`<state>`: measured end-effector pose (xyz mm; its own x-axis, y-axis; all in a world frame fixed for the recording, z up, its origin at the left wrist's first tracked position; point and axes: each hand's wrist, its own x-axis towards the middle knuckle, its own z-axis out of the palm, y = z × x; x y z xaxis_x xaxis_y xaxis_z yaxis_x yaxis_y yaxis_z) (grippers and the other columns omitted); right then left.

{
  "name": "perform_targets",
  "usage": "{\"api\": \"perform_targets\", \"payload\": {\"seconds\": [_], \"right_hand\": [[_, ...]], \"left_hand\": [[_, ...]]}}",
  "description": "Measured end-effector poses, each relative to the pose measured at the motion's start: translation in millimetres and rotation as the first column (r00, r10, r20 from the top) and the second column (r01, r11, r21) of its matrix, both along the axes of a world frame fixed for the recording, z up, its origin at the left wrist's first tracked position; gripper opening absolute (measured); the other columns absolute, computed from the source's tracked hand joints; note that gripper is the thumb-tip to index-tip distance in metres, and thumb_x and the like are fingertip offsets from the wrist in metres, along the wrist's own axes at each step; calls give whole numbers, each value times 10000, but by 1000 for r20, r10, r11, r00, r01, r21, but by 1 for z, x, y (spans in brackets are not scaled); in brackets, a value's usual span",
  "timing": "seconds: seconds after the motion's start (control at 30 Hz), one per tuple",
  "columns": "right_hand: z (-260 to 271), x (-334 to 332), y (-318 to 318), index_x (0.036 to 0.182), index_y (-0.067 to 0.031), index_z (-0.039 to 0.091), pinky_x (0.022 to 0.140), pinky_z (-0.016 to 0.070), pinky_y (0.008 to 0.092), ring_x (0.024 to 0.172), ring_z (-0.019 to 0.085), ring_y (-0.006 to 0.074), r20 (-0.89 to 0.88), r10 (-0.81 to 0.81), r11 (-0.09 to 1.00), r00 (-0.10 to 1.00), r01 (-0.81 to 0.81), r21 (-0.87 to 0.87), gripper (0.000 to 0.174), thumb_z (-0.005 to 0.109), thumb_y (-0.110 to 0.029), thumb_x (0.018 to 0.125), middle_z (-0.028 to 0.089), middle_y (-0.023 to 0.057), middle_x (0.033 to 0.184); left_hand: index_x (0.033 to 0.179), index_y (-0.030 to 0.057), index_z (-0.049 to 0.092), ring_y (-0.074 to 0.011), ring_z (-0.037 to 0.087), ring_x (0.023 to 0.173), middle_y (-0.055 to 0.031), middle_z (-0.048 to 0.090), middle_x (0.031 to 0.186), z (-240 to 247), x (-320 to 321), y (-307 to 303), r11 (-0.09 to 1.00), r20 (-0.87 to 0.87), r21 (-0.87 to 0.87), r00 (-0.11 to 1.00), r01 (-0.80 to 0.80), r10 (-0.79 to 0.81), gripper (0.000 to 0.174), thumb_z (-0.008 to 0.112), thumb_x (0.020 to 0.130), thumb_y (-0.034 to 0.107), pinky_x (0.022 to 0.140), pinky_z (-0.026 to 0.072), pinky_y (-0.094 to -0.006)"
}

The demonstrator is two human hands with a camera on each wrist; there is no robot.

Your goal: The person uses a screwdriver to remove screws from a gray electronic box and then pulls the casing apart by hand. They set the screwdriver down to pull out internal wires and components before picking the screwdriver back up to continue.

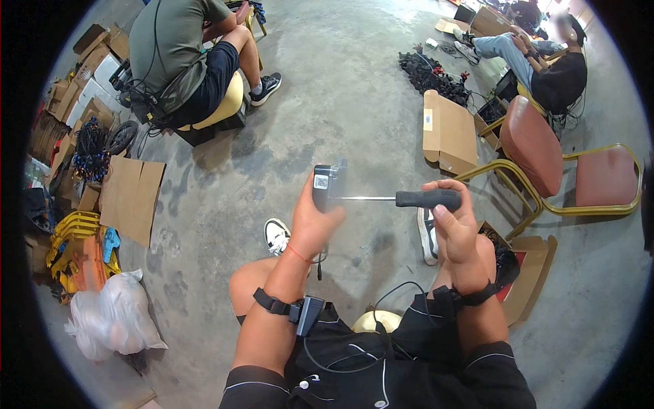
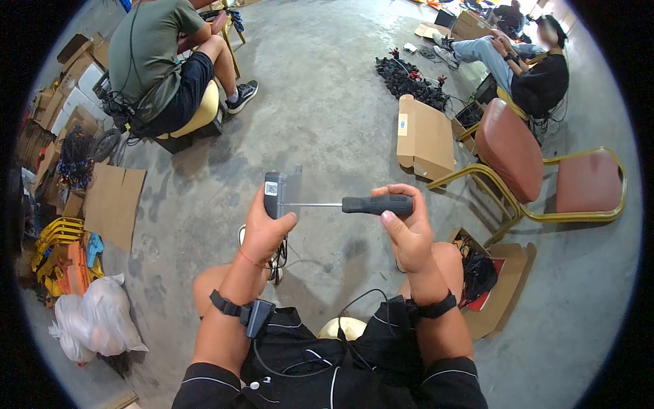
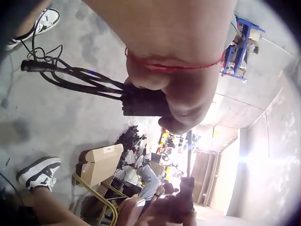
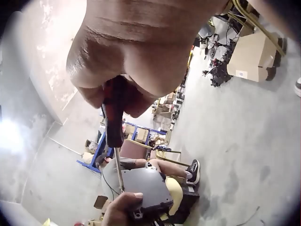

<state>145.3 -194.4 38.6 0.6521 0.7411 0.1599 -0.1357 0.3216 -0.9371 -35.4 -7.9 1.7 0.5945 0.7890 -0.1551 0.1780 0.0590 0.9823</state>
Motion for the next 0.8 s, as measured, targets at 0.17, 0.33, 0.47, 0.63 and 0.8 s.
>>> {"api": "perform_targets", "payload": {"seconds": [0.17,0.33,0.47,0.63,0.8], "right_hand": [[-18,20,-11,1262,-29,492,933,461,316,1054,566,168,-7,59,981,998,-59,-186,368,577,-303,1030,588,101,1163],[-11,12,-6,1266,-19,506,965,444,319,1048,543,163,339,-25,942,940,136,-307,355,560,-286,1039,578,88,1148],[-9,3,-2,1327,-19,484,999,430,332,1128,544,175,314,-48,990,948,87,-111,392,562,-268,1035,572,93,1211],[3,-1,5,1367,-18,462,1005,438,333,1170,559,194,10,15,994,1000,-16,111,408,525,-262,1047,581,112,1235],[-3,10,-1,1333,-13,492,1005,461,342,1124,601,214,136,-55,911,989,106,-399,328,487,-173,1047,613,138,1211]], "left_hand": [[1301,9,529,-138,609,957,-51,626,1097,-2,3,-1,998,106,-9,993,-60,60,585,684,738,55,844,505,-288],[1470,5,397,-163,615,1036,-74,616,1206,10,3,0,990,33,-138,999,-25,30,783,679,739,10,866,516,-294],[1478,13,391,-160,613,1031,-75,615,1202,6,5,2,994,55,-106,998,-30,36,792,681,741,12,863,515,-288],[1493,5,368,-160,608,1045,-80,608,1211,5,6,2,995,49,-88,997,-52,56,829,700,734,24,873,514,-292],[1501,8,357,-179,609,1074,-86,607,1225,5,5,3,998,40,-43,998,-52,54,845,699,729,17,914,508,-310]]}}
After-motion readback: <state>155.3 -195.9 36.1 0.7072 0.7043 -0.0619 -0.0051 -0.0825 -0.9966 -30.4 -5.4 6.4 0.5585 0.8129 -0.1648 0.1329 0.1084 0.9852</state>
